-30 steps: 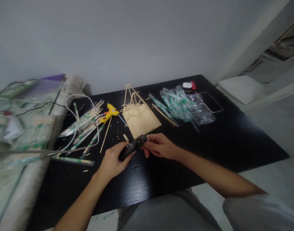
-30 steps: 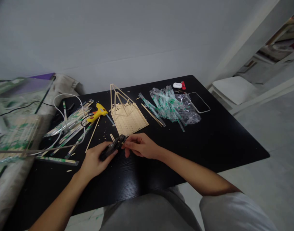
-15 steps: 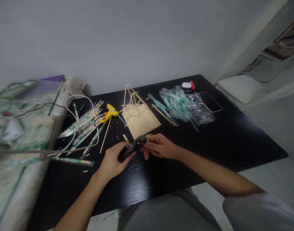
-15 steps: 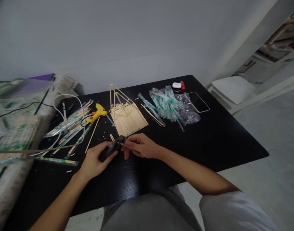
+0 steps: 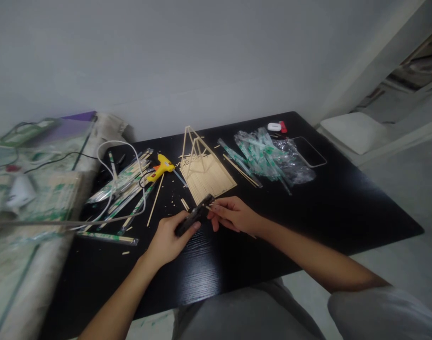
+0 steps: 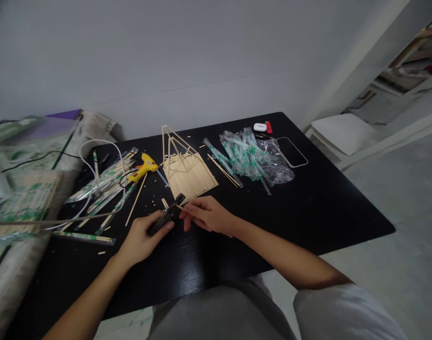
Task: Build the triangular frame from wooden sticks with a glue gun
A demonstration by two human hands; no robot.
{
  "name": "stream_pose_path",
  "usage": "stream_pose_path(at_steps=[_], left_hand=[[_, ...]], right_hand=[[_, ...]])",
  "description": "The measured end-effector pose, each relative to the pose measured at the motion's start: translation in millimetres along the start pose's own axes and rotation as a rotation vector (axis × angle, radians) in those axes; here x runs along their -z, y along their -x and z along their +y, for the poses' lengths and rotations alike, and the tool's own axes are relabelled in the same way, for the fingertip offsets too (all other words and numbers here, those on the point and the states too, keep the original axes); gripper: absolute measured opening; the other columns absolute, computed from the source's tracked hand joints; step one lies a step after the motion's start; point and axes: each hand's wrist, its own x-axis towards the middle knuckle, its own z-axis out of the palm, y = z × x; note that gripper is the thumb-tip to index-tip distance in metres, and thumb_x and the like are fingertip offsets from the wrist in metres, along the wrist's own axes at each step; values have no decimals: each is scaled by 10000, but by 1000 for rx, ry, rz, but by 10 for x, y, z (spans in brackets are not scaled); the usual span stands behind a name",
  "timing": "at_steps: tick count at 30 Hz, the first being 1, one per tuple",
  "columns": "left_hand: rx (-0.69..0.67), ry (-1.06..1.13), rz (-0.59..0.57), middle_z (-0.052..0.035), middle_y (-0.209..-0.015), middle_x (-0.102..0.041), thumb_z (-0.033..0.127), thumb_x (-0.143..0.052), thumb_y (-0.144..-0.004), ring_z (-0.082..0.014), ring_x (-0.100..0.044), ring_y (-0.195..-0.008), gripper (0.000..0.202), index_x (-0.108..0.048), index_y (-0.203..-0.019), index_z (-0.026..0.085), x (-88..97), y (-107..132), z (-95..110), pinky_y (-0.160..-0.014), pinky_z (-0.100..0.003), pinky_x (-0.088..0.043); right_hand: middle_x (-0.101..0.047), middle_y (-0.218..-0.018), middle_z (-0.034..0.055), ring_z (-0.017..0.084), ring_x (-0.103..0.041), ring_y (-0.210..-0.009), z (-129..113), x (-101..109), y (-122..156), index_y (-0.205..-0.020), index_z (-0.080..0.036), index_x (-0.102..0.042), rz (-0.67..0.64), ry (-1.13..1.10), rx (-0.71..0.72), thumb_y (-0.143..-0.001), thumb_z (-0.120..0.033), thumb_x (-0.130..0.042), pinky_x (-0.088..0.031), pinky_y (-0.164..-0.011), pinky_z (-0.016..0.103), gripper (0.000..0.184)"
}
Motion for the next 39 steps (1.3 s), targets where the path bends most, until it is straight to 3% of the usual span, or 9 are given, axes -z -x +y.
stream_pose_path(at_steps=[6,9,12,14,18,23,28,33,39], left_hand=[[412,738,-400,32,-520,-494,583,-574,-914,-86,-412,-360,454,-637,-839,139,46,12,-66,-347,-197,-304],[450,938,-465,-1,-555,-541,556,-615,-893,-109,-487,-388,441,-640,-824,121,59,10,-95,-377,-229,-431],[446,1104,-524,-13,-597,-560,531,-614,-899,-120,-536,-436,414,-630,-838,122,67,2,-124,-438,-258,-511],[432,1205,-551,-4,-605,-555,505,-612,-905,-105,-516,-430,375,-609,-844,134,79,-3,-144,-435,-242,-507],[406,1341,-549,14,-613,-545,465,-612,-907,-71,-431,-390,316,-566,-838,160,110,-7,-163,-379,-198,-446],[379,1284,-352,55,-553,-476,377,-677,-867,-61,-370,-373,252,-531,-817,177,86,-8,-121,-349,-174,-383],[282,1007,-13,53,-539,-493,335,-710,-860,-72,-412,-393,229,-557,-843,166,20,-17,-58,-378,-188,-353],[202,906,196,34,-564,-549,370,-713,-857,-83,-446,-409,248,-584,-855,157,57,-40,2,-405,-216,-363],[178,965,387,46,-575,-528,267,-767,-801,-71,-439,-437,194,-619,-868,161,174,-64,41,-418,-199,-351]], right_hand=[[-690,-678,-5,16,-345,-334,-6,-12,-16,-903,-129,-673,42,-63,-4,-979,-418,-582,-165,-327,184,313],[-681,-668,-18,14,-330,-323,6,-5,-22,-980,-141,-681,40,-91,0,-978,-414,-586,-154,-319,183,289],[-680,-663,-38,21,-318,-313,7,18,-24,-1213,-183,-643,37,-124,25,-979,-388,-583,-166,-314,179,317],[-681,-671,-44,24,-317,-312,1,41,-28,-1303,-204,-602,52,-137,45,-976,-367,-586,-186,-315,178,366],[-683,-683,-46,35,-385,-334,-2,94,-47,-1232,-206,-601,119,-168,68,-945,-363,-631,-263,-329,169,328],[-760,-798,6,149,-713,-660,35,138,-80,-1086,-229,-491,221,-284,60,-879,-434,-724,-565,-625,266,372],[-781,-923,36,175,-759,-801,62,163,-109,-953,-231,-452,326,-353,96,-802,-453,-812,-593,-738,295,449],[-756,-884,9,163,-753,-785,81,193,-133,-881,-217,-473,390,-321,118,-755,-430,-857,-610,-777,312,456],[-681,-729,-4,150,-681,-670,135,198,-109,-816,-188,-544,416,143,108,-801,-453,-803,-568,-640,291,371]])
